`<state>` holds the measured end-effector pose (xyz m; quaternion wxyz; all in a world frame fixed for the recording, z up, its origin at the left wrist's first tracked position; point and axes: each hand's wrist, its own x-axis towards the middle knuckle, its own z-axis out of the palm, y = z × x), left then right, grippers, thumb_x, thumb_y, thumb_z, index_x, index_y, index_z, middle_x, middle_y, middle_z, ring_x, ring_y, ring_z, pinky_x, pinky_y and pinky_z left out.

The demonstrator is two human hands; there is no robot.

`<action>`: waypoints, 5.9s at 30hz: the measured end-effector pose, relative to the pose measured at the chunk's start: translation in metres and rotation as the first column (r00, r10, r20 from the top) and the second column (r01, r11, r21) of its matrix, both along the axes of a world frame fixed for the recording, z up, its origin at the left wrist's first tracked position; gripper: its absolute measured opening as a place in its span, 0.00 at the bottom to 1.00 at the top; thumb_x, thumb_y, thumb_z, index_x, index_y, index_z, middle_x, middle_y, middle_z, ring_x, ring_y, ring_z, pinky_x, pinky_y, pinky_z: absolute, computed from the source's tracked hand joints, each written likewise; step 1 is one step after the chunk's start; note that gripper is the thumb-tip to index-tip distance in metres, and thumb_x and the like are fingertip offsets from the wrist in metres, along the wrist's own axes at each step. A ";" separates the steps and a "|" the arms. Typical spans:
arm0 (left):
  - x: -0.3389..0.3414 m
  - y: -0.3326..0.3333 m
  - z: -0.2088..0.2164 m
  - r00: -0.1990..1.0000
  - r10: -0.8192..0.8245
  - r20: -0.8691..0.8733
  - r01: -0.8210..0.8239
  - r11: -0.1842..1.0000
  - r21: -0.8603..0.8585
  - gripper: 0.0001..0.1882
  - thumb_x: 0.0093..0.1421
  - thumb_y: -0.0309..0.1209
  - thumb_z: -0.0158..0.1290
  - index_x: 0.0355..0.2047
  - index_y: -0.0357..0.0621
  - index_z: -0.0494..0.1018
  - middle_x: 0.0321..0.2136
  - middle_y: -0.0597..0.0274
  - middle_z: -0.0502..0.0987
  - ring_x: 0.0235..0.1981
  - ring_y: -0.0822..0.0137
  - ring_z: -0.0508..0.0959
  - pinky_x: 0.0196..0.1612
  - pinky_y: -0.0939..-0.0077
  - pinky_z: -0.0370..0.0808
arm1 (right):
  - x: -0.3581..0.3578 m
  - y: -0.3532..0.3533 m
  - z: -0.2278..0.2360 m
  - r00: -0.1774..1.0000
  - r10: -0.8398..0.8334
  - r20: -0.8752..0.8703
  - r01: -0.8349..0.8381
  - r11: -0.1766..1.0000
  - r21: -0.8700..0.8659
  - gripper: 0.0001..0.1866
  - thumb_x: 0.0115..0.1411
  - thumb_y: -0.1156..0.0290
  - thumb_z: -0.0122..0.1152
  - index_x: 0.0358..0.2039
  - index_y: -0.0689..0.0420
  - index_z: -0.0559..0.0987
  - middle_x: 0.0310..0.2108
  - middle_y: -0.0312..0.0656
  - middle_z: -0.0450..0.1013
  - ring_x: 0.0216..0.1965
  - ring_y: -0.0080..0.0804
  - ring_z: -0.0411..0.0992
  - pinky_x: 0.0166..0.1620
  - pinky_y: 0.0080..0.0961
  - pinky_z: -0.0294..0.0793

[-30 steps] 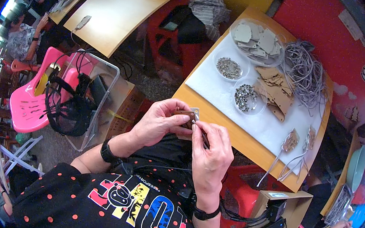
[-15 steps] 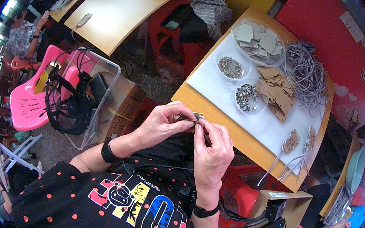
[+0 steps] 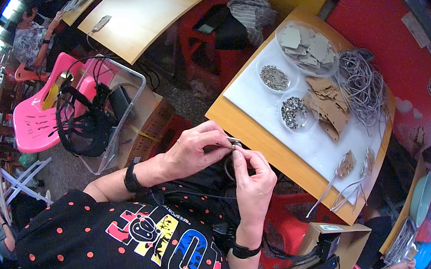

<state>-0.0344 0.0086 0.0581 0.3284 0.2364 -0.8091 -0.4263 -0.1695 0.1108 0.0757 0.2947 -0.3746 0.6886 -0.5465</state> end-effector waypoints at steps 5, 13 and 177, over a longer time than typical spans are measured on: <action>0.003 -0.005 0.001 0.983 -0.172 0.069 0.181 0.971 -0.154 0.08 0.52 0.20 0.60 0.34 0.39 0.76 0.33 0.55 0.75 0.33 0.57 0.79 0.35 0.71 0.79 | -0.018 0.004 -0.004 0.952 0.131 0.277 -0.150 0.988 0.048 0.07 0.60 0.76 0.61 0.35 0.67 0.81 0.25 0.32 0.75 0.27 0.14 0.69 0.32 0.13 0.69; 0.007 -0.020 0.003 0.903 -0.390 0.178 0.427 0.857 -0.289 0.07 0.53 0.21 0.59 0.32 0.37 0.74 0.35 0.53 0.75 0.32 0.55 0.79 0.34 0.69 0.79 | -0.032 0.006 -0.004 0.902 0.326 0.282 -0.353 0.935 0.048 0.04 0.56 0.77 0.64 0.31 0.64 0.81 0.22 0.29 0.71 0.23 0.16 0.67 0.27 0.14 0.65; 0.009 0.002 -0.049 0.932 -0.071 -0.356 0.341 -0.165 0.926 0.24 0.59 0.22 0.55 0.56 0.41 0.65 0.36 0.62 0.78 0.39 0.68 0.80 0.44 0.68 0.82 | 0.009 0.032 -0.024 0.964 0.045 -0.261 -0.029 0.998 0.064 0.07 0.50 0.77 0.67 0.32 0.58 0.80 0.34 0.39 0.72 0.39 0.33 0.72 0.45 0.27 0.68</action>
